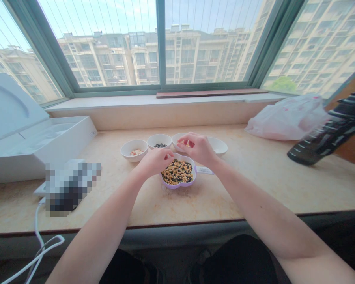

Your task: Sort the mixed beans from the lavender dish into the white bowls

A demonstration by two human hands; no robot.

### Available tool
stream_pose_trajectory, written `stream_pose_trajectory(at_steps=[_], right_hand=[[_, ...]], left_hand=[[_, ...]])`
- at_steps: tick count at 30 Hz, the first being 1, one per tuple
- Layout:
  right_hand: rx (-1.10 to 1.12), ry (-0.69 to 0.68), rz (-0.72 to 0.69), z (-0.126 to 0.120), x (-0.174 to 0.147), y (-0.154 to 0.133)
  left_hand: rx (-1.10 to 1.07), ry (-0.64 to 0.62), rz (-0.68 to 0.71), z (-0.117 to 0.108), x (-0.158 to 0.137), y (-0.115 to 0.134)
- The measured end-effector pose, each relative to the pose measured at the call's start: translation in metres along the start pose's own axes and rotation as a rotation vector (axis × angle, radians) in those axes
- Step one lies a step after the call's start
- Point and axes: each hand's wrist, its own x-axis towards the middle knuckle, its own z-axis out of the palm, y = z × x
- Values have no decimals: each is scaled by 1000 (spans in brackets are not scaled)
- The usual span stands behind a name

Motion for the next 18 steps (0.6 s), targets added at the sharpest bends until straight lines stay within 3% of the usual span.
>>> stream_pose_trajectory(at_steps=[2, 5, 13, 18], right_hand=[[-126, 19, -93, 0, 0, 3], [-210, 44, -103, -1, 1, 9], [-397, 104, 32, -5, 7, 34], [-490, 57, 126, -4, 9, 42]], left_hand=[[-3, 0, 5, 0, 0, 0], [3, 3, 14, 0, 0, -1], [56, -49, 84, 4, 3, -3], [86, -123, 181, 8, 4, -4]])
